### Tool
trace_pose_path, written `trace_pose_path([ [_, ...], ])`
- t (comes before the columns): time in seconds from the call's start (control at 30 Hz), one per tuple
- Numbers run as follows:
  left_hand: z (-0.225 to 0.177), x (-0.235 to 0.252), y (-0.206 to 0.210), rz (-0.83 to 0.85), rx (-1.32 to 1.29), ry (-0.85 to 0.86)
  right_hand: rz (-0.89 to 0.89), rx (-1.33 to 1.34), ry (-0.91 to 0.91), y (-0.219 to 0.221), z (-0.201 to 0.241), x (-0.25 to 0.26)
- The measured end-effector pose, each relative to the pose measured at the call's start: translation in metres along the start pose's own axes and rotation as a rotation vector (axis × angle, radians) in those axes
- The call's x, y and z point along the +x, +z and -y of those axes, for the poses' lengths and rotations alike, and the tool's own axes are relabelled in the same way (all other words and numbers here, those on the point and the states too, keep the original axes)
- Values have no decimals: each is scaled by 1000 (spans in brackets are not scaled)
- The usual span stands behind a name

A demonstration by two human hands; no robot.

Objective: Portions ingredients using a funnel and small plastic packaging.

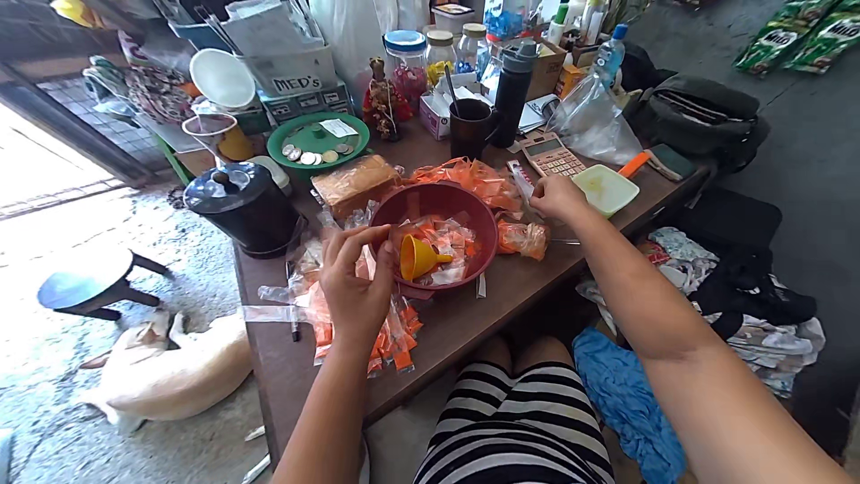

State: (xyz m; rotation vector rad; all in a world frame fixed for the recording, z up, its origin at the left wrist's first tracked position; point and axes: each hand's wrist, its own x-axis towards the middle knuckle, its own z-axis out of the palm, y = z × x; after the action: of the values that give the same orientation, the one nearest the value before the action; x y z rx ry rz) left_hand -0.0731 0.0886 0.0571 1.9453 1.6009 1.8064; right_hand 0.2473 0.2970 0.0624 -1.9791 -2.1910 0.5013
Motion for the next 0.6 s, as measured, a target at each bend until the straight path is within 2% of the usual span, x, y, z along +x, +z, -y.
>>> trace_pose_path([
  [0.17, 8, -12, 10, -14, 17, 108, -210, 344, -108, -26, 4, -22],
  [0.33, 0, -18, 10, 24, -101, 142, -308, 539, -312, -38, 10, -78],
  [0.43, -8, -24, 13, 167, -301, 154, -175, 475, -425, -40, 34, -139],
  [0.53, -19, -29, 17, 396, -492, 178, -16, 347, -656, -16, 57, -181],
  [0.6, -22, -33, 21, 532, -550, 204, 23, 322, -800, 0, 74, -198],
])
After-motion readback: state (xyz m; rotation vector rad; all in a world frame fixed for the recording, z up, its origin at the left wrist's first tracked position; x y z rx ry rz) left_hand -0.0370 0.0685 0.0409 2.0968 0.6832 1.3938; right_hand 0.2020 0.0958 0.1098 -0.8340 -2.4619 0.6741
